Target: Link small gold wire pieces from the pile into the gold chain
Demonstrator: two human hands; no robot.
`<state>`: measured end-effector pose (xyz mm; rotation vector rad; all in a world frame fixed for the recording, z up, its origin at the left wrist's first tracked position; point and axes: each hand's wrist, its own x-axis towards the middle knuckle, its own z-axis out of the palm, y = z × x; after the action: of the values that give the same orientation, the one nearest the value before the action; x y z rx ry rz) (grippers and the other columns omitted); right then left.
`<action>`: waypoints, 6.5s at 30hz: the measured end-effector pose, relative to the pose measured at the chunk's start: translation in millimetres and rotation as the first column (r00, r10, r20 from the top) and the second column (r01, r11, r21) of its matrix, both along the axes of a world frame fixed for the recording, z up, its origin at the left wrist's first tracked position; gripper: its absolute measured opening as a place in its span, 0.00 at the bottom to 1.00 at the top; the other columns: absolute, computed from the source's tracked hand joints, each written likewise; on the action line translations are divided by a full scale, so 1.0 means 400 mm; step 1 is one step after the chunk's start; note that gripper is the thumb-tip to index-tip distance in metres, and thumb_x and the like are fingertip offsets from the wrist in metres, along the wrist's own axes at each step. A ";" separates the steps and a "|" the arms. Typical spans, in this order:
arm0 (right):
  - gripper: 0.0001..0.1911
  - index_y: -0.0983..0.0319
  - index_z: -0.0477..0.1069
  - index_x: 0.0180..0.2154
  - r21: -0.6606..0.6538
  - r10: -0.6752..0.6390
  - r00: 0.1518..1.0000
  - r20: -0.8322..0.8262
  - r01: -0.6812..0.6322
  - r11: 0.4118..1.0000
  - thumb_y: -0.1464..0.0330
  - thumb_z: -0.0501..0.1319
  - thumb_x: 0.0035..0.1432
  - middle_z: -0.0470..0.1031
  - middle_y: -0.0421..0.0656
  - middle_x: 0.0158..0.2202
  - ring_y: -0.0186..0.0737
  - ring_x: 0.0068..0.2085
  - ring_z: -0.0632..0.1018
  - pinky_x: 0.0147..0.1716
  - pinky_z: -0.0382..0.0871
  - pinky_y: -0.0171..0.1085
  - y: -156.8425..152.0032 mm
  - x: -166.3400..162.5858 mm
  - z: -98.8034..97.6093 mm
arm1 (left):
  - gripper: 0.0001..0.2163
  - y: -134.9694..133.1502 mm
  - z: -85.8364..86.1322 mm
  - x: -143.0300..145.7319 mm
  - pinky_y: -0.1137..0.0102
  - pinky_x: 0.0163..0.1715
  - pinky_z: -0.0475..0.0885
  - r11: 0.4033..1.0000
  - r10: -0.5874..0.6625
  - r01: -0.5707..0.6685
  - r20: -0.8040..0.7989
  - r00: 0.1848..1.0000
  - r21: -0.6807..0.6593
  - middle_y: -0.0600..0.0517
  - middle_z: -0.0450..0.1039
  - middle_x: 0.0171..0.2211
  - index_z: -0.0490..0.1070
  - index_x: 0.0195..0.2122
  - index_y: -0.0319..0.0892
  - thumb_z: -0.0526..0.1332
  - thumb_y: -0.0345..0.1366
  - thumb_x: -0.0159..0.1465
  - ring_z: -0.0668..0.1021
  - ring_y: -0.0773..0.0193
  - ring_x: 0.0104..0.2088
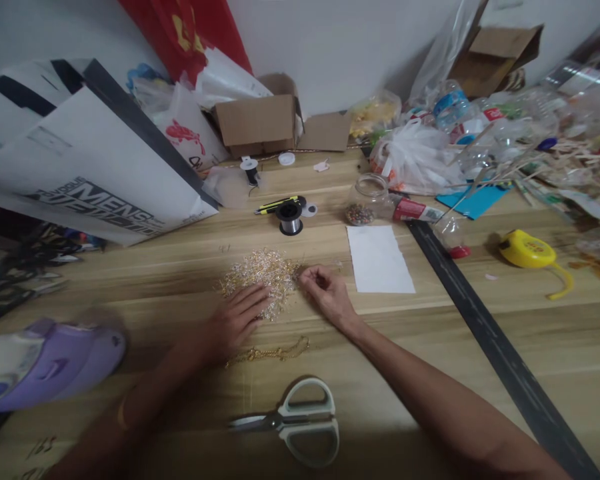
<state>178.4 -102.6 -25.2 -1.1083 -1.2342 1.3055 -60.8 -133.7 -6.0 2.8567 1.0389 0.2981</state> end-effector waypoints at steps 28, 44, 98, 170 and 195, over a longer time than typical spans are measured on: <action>0.14 0.62 0.69 0.27 -0.085 -0.098 0.989 -0.108 0.089 0.992 0.59 0.67 0.48 0.67 0.36 0.20 0.29 0.20 0.67 0.20 0.63 0.31 0.012 0.008 0.011 | 0.16 0.017 -0.031 -0.008 0.52 0.60 0.61 0.996 0.083 -0.085 0.079 0.993 0.022 0.41 0.63 0.59 0.66 0.54 0.36 0.51 0.33 0.67 0.59 0.53 0.63; 0.15 0.61 0.68 0.27 -0.073 -0.090 0.993 -0.078 0.084 0.994 0.58 0.67 0.48 0.67 0.36 0.21 0.30 0.20 0.67 0.20 0.64 0.31 0.011 0.007 0.011 | 0.15 0.027 0.000 -0.050 0.52 0.60 0.61 0.983 0.150 -0.138 0.093 0.984 -0.122 0.45 0.60 0.61 0.69 0.53 0.44 0.53 0.34 0.66 0.59 0.53 0.62; 0.14 0.61 0.68 0.28 -0.085 -0.052 0.995 -0.081 0.045 0.995 0.57 0.66 0.49 0.66 0.36 0.21 0.31 0.21 0.67 0.21 0.64 0.31 0.010 0.008 0.008 | 0.10 0.079 -0.006 -0.027 0.60 0.45 0.70 0.977 0.213 -0.211 0.227 0.950 -0.033 0.48 0.69 0.34 0.73 0.34 0.40 0.52 0.30 0.66 0.70 0.60 0.41; 0.16 0.62 0.68 0.27 -0.026 -0.011 0.991 -0.135 0.008 1.000 0.56 0.65 0.50 0.66 0.35 0.20 0.29 0.20 0.66 0.19 0.61 0.30 0.019 0.015 -0.010 | 0.08 0.096 0.021 0.141 0.63 0.44 0.66 0.991 0.070 -0.037 0.252 0.965 -0.132 0.48 0.71 0.32 0.73 0.30 0.40 0.56 0.32 0.64 0.70 0.59 0.40; 0.15 0.61 0.68 0.26 -0.080 -0.069 0.974 -0.215 0.052 0.995 0.58 0.68 0.46 0.67 0.36 0.21 0.30 0.22 0.67 0.20 0.64 0.30 0.021 0.016 -0.001 | 0.09 0.088 0.003 0.205 0.60 0.44 0.65 0.997 0.048 -0.039 0.134 0.990 -0.072 0.47 0.70 0.33 0.72 0.31 0.40 0.53 0.31 0.65 0.69 0.57 0.40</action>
<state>184.8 -94.3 -25.4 -1.0170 -0.9903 1.3952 21.2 -98.5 -4.9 2.7128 1.0650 0.4436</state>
